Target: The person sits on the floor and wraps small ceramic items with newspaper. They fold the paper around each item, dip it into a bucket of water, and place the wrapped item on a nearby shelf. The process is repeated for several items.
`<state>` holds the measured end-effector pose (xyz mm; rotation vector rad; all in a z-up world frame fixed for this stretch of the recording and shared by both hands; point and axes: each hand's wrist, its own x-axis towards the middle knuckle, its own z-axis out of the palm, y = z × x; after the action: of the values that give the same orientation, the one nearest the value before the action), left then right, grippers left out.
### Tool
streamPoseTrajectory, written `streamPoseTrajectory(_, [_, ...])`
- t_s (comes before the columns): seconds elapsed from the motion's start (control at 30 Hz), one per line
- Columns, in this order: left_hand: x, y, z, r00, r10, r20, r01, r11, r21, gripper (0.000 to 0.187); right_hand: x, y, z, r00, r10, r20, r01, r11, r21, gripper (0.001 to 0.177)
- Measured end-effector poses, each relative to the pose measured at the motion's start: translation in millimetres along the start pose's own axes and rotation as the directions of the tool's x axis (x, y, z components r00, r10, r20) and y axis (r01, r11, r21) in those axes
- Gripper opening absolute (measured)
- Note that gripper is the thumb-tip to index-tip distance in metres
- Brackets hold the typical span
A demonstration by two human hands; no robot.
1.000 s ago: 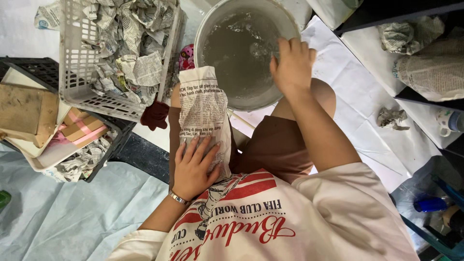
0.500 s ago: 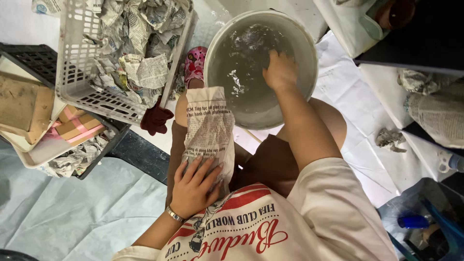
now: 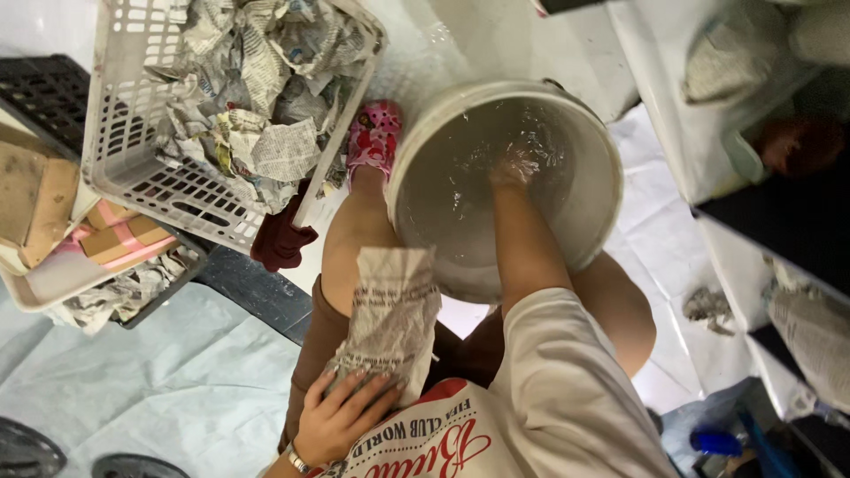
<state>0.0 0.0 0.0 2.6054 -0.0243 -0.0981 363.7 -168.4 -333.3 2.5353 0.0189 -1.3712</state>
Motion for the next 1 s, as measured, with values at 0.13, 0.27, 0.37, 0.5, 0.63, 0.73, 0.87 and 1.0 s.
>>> streamPoseTrajectory(0.13, [-7.0,3.1,6.3,1.0,-0.027,-0.005,0.027,0.999,0.024,0.032,17.3,-4.6,1.5,0.998,0.054,0.012,-0.054,0.998,-0.043,0.052])
streamPoseTrajectory(0.27, [-13.6,2.0,15.6,0.999,-0.025,-0.034,0.027,0.998,0.056,0.029,25.8,-4.0,4.5,0.996,0.086,0.02,-0.085,0.995,-0.059,0.051])
streamPoseTrajectory(0.37, [-15.9,0.8,20.2,1.0,-0.019,-0.023,0.021,0.998,0.064,0.029,28.3,-0.5,7.8,0.995,0.1,0.027,-0.099,0.993,-0.063,0.05])
streamPoseTrajectory(0.5, [-12.1,2.2,16.6,1.0,-0.014,-0.017,0.014,0.999,0.03,0.029,23.4,1.8,8.8,0.994,0.102,0.026,-0.1,0.993,-0.059,0.048])
streamPoseTrajectory(0.63, [1.7,-0.5,3.2,1.0,0.005,0.018,-0.005,1.0,-0.011,0.031,16.7,8.0,4.3,0.996,0.088,0.002,-0.088,0.996,-0.031,0.047])
streamPoseTrajectory(0.73, [14.3,-2.3,-2.8,1.0,-0.018,0.011,0.019,0.997,-0.071,0.035,9.6,16.0,4.0,0.998,0.061,-0.013,-0.061,0.998,0.003,0.046])
streamPoseTrajectory(0.87, [22.6,-2.5,-7.3,1.0,0.0,-0.023,-0.002,0.997,-0.072,0.038,-4.6,35.5,4.4,0.999,-0.017,-0.046,0.02,0.997,0.069,0.044])
streamPoseTrajectory(1.0, [28.2,-4.0,-9.1,0.999,-0.011,-0.039,0.008,0.997,-0.074,0.04,-23.6,59.5,-14.5,0.982,-0.119,-0.147,0.144,0.975,0.171,0.043])
